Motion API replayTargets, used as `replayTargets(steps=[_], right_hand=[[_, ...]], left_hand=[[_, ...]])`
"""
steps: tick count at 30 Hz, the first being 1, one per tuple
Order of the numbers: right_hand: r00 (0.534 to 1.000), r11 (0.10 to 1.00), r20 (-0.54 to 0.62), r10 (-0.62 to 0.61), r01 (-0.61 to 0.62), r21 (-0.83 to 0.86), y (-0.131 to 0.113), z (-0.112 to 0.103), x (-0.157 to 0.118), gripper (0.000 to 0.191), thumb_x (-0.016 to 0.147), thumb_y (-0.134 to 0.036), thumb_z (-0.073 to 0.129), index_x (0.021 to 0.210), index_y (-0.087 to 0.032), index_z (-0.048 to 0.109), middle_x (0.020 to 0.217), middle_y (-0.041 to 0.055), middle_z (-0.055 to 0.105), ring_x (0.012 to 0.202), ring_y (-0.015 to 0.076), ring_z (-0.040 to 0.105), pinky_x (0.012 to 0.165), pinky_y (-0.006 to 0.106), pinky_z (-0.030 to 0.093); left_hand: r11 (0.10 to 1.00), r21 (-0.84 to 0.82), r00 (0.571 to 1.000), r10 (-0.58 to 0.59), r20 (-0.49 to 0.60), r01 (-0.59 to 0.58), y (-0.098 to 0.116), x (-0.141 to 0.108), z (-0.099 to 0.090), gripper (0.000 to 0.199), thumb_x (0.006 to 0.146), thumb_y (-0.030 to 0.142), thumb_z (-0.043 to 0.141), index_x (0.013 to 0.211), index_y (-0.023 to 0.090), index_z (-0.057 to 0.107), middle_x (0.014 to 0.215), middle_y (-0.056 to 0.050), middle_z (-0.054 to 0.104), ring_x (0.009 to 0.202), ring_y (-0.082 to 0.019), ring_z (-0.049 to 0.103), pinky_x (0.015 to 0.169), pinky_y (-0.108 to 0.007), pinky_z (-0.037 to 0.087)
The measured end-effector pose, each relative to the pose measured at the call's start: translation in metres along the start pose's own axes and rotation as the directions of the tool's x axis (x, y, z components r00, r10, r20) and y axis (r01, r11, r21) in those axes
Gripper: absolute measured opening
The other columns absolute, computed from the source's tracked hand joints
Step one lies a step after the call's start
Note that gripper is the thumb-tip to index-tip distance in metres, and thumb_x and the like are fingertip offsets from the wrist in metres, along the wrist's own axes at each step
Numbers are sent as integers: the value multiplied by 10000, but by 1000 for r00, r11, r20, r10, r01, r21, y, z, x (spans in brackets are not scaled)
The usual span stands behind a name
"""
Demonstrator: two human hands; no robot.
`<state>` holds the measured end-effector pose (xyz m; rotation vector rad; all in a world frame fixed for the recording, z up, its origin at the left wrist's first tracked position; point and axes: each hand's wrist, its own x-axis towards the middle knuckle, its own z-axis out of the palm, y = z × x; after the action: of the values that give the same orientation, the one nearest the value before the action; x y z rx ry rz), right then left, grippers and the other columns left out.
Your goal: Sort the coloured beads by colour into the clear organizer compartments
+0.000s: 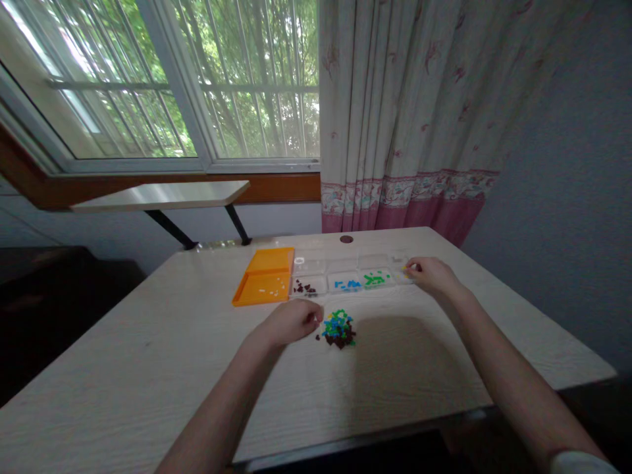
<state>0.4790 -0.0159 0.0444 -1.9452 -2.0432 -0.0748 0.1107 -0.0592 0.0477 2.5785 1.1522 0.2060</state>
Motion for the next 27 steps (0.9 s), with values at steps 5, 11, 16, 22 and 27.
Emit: replayTargets(steps=[5,11,16,22,27], right_hand=[[998,998,-37,50,-51,-36,0,-5,0,236,761,-348,493,839,-231,683,693,45,665,624,164,572,503,232,307],[984,988,-143,-109,123,97,-48,2,-11,239,796,-326,468,905,-224,655,632,9,645,552,132,558,500,212,322],[881,834,-106,-461,471,287,-115,26,-41,191,789,-306,511,881,-218,654,595,-18,624,511,90,537,509,184,345],[824,751,-147,-547,561,348,-145,30,-63,147,789,-282,524,817,-209,647,558,-26,608,486,92,519,514,195,354],[854,796,-123,-506,517,314,-146,31,-65,120,782,-281,534,774,-213,632,550,-31,600,501,92,532,517,193,343]], left_hand=[[1000,0,1000,18,-10,-18,-1,0,1,154,751,174,438,750,187,591,700,-12,604,621,-123,522,552,-194,354],[997,-77,986,12,-169,-26,8,5,6,183,847,239,368,832,166,535,832,-47,590,746,-138,534,646,-219,396],[991,-120,980,40,-194,-64,16,9,14,172,866,242,349,875,172,506,869,-45,571,794,-142,522,689,-236,407],[994,-98,985,40,-167,-57,22,8,14,184,874,272,343,905,180,499,883,-42,556,792,-145,519,683,-242,407],[993,-86,983,71,-168,-86,23,9,16,207,885,292,327,906,178,498,893,-43,550,799,-143,516,693,-243,405]])
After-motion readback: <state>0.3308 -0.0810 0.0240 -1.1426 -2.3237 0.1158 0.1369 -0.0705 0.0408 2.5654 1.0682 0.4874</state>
